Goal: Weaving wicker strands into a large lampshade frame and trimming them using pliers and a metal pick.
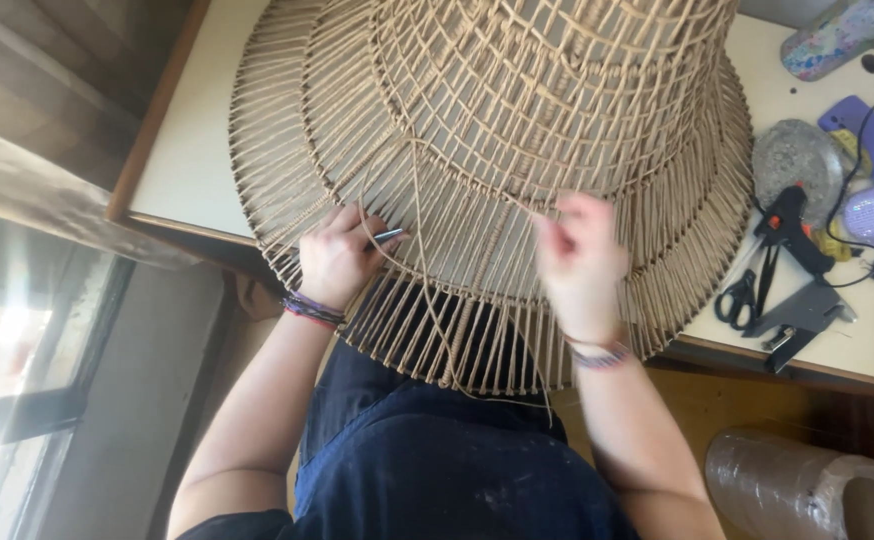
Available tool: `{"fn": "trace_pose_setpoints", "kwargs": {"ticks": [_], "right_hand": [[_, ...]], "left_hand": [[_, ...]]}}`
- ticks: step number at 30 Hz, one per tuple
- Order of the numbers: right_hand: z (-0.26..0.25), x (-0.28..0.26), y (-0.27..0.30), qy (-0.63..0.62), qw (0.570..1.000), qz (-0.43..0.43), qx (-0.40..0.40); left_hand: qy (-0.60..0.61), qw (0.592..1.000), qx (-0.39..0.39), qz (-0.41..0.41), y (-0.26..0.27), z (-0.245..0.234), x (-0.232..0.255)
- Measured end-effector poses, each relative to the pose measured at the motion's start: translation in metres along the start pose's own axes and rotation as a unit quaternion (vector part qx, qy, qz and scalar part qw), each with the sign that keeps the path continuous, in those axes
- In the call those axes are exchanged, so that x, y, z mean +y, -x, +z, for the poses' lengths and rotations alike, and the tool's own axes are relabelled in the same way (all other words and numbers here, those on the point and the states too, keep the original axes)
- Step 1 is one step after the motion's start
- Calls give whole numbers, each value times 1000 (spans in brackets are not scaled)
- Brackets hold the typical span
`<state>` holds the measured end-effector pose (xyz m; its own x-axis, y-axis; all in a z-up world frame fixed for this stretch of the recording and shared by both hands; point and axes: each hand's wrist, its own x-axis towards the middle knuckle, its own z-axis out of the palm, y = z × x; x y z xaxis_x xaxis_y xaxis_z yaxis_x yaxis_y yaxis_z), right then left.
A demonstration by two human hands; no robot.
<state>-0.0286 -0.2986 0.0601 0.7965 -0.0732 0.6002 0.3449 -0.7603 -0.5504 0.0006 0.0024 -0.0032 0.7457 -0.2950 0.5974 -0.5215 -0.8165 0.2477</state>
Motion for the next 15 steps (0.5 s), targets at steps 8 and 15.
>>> {"fn": "trace_pose_setpoints", "kwargs": {"ticks": [8, 15], "right_hand": [[-104, 53, 60, 83, 986, 135, -48], [-10, -47, -11, 217, 967, -23, -135]], "left_hand": [[-2, 1000, -14, 10, 1, -1, -5], [0, 998, 6, 63, -1, 2, -14]]}}
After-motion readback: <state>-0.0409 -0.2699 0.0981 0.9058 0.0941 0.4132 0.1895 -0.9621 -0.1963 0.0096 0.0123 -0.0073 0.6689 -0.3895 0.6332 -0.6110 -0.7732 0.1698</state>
